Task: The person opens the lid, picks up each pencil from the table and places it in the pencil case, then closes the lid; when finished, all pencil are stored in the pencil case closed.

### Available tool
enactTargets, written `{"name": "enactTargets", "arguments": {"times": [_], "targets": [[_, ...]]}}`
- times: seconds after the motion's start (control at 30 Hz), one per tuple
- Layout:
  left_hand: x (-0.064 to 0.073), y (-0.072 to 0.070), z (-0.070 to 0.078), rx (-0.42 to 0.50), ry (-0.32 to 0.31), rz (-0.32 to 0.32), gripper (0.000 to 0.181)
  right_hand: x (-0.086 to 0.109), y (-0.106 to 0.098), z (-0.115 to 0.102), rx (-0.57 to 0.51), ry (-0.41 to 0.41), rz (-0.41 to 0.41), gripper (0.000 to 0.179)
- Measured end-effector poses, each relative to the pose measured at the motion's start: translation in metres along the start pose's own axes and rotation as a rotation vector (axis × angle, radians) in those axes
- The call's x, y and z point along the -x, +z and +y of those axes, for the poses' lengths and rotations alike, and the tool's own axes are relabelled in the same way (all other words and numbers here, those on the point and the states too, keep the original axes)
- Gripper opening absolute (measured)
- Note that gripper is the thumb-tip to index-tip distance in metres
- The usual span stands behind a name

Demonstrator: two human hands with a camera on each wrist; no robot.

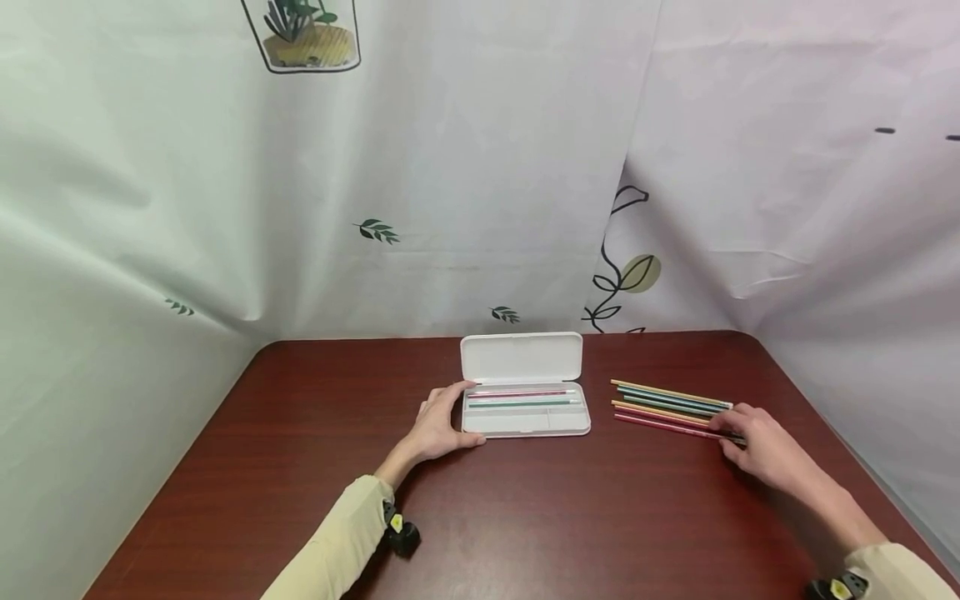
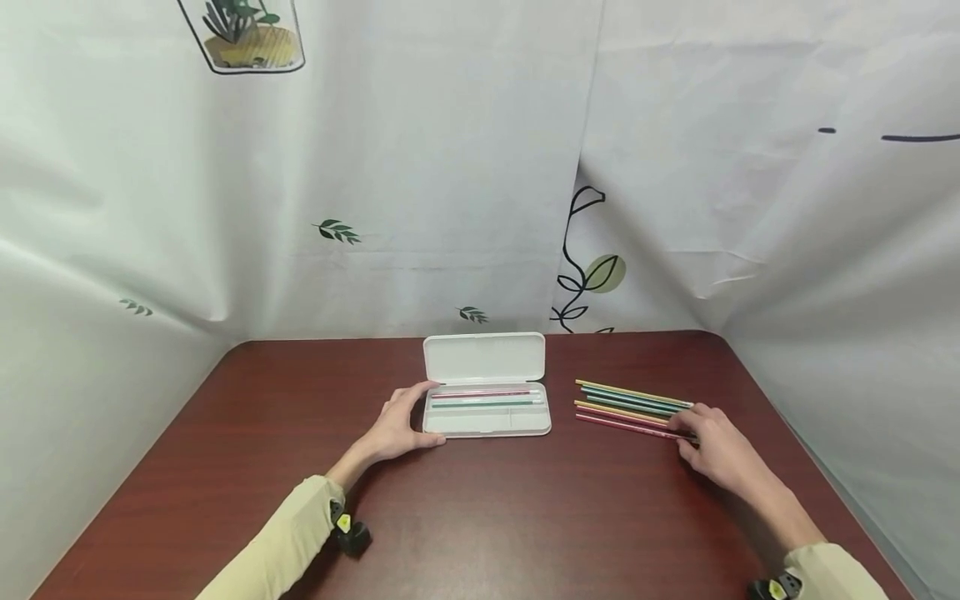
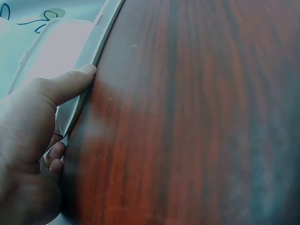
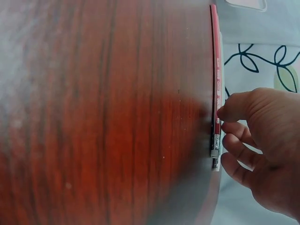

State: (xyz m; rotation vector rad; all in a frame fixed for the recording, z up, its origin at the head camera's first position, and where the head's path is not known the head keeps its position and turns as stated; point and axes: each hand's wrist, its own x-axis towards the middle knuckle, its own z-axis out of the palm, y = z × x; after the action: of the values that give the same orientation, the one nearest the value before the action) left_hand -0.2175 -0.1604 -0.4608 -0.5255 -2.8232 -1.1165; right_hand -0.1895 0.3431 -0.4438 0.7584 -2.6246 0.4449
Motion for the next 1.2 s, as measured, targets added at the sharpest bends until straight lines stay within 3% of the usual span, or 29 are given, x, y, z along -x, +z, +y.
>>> {"name": "enactTargets", "arguments": {"times": [0.3, 0.53, 0.73, 0.93, 1.2], "targets": [[0.0006, 0.0015, -0.0012, 0.003, -0.006, 0.006, 0.088, 0.0013, 0.0023, 0.002, -0.009, -0.013, 0.001, 0.033], [0.0018, 0.0014, -0.0011, 0.006, -0.011, 0.0, 0.088, 0.0027, 0.0015, -0.0004, -0.003, 0.04, -0.064, 0.028], [0.0005, 0.0006, -0.001, 0.007, -0.014, -0.003, 0.087, 0.0017, 0.0014, -0.0011, 0.004, 0.018, -0.041, 0.031], [0.0035, -0.0001, -0.0019, 0.003, -0.026, -0.002, 0.088, -0.0001, 0.0025, -0.0014, -0.027, 0.06, -0.117, 0.027], [0.0038, -0.0008, -0.0001, 0.018, 0.0, 0.009, 0.088, 0.0006, 0.0024, -0.0004, -0.009, 0.008, -0.104, 0.035]]}}
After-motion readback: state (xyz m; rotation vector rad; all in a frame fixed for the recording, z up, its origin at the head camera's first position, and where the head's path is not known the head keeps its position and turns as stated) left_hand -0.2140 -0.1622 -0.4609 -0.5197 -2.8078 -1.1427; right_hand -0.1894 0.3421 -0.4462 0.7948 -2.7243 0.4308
